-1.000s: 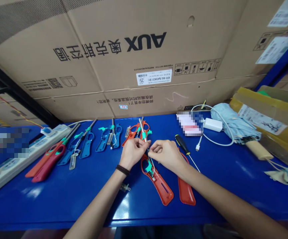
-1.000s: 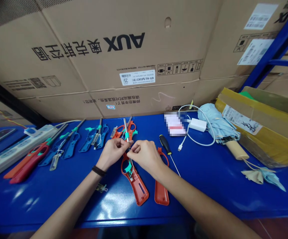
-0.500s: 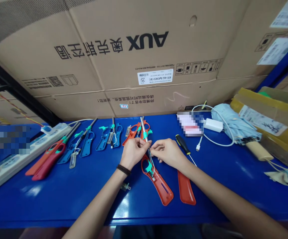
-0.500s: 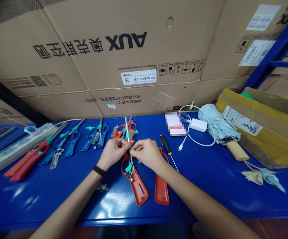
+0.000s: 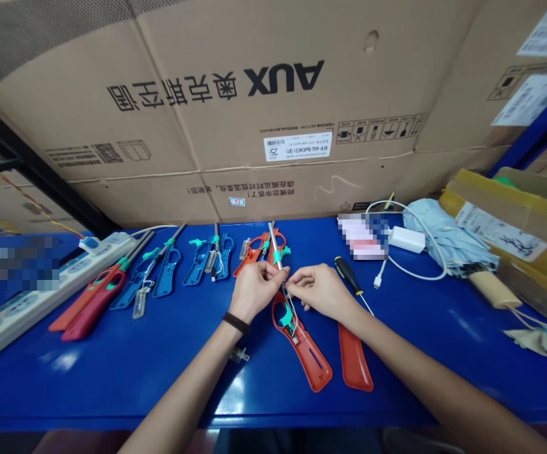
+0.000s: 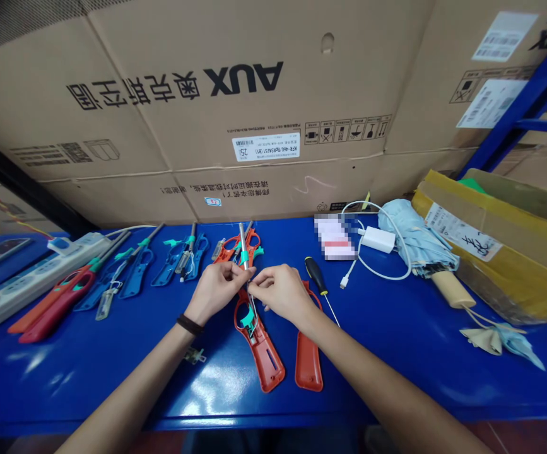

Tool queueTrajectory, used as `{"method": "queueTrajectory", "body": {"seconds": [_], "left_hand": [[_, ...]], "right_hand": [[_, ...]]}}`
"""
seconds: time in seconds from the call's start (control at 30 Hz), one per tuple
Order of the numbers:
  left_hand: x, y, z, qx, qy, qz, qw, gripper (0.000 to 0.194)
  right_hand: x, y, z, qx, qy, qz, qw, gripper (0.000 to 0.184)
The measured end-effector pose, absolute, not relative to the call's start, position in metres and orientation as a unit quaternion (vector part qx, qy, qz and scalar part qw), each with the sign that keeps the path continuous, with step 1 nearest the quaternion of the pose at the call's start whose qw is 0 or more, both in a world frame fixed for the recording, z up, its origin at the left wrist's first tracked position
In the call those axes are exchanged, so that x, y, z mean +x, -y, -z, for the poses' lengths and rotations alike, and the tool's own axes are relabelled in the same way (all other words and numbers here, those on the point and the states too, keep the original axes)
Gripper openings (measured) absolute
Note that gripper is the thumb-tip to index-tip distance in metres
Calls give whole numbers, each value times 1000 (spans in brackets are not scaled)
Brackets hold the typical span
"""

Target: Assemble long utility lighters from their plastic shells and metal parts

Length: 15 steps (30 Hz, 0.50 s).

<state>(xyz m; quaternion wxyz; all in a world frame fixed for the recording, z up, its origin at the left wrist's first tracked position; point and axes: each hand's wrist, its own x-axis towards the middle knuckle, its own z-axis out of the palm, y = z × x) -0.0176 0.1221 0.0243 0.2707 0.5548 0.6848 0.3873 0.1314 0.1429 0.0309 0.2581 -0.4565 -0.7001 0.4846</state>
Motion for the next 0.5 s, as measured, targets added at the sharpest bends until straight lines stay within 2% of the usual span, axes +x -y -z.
{"method": "queueTrajectory", "body": {"seconds": [0.5], "left_hand": [[-18,-121,-26,560,-689,-377,263,32]], "right_hand": [[132,-145,-31,-457,697,-498,238,13]]}}
